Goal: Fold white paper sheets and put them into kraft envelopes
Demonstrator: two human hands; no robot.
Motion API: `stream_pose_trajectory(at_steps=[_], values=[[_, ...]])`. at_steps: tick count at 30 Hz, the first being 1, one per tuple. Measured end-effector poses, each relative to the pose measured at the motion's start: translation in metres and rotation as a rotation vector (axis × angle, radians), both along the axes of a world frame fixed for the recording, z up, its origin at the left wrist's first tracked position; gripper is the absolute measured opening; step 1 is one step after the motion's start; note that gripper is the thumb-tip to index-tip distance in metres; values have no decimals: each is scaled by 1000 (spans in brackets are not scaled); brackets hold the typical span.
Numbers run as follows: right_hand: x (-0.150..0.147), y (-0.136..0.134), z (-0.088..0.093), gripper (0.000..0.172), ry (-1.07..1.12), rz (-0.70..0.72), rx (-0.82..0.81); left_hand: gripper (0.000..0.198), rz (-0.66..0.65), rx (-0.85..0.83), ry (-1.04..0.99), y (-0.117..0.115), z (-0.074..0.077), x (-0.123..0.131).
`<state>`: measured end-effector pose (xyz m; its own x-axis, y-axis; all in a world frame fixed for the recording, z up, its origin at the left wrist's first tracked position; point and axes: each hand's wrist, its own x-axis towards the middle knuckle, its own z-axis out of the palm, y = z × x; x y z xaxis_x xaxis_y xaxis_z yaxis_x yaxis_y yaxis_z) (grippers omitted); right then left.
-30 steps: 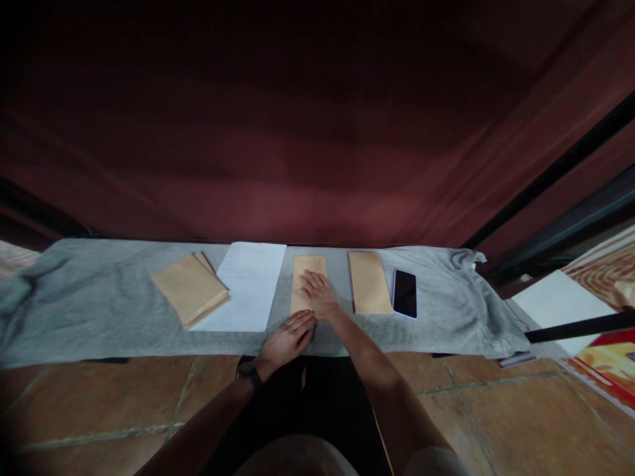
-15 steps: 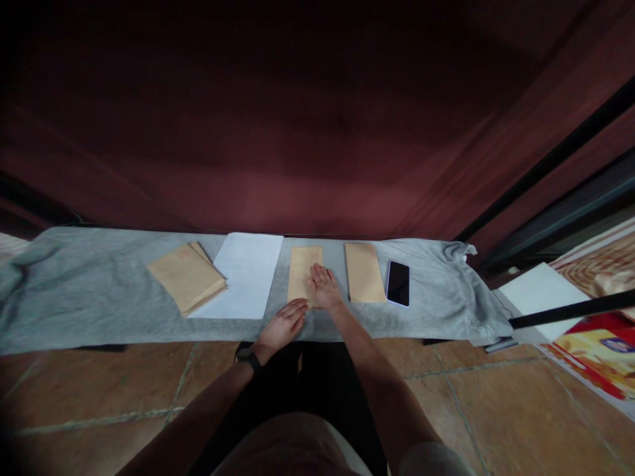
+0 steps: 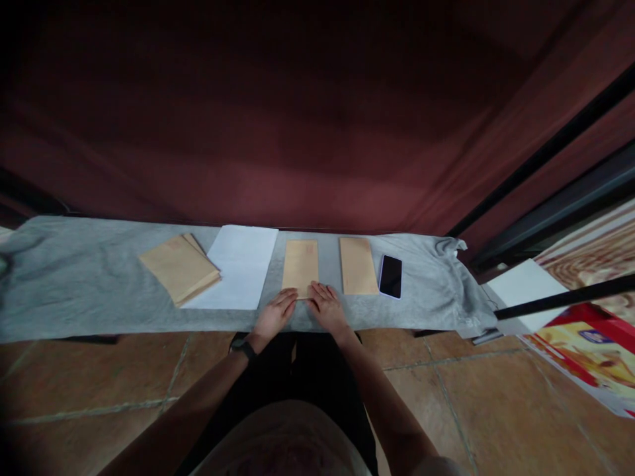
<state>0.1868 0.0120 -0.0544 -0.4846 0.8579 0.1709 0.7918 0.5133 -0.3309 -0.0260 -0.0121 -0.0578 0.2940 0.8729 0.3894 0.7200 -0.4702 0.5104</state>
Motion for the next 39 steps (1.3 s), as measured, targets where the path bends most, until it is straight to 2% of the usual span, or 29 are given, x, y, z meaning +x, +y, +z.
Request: stream_pose_trajectory(at_steps=[6, 16, 18, 21, 23, 28, 35, 39], values=[[-4, -4, -1, 40, 93, -113, 2, 29, 107, -26, -79, 5, 2, 2], [-18, -12, 3, 38, 119, -262, 47, 28, 159, -38, -92, 8, 5, 5], [-24, -21, 4, 41, 116, -236, 74, 29, 158, -43, -84, 8, 4, 5], [-39, -37, 4, 43, 59, -99, 79, 30, 144, -43, -60, 8, 1, 4], [-50, -47, 5, 45, 27, -62, 62, 30, 127, -43, -44, 7, 0, 3], [-59, -53, 5, 47, -9, -104, 20, 32, 92, -45, -15, 5, 1, 3], [-39, -51, 2, 47, 33, -188, 26, 38, 98, -15, 104, -3, 0, 2], [-35, -51, 0, 47, 51, -200, 31, 43, 121, -9, 130, -17, 2, 14]])
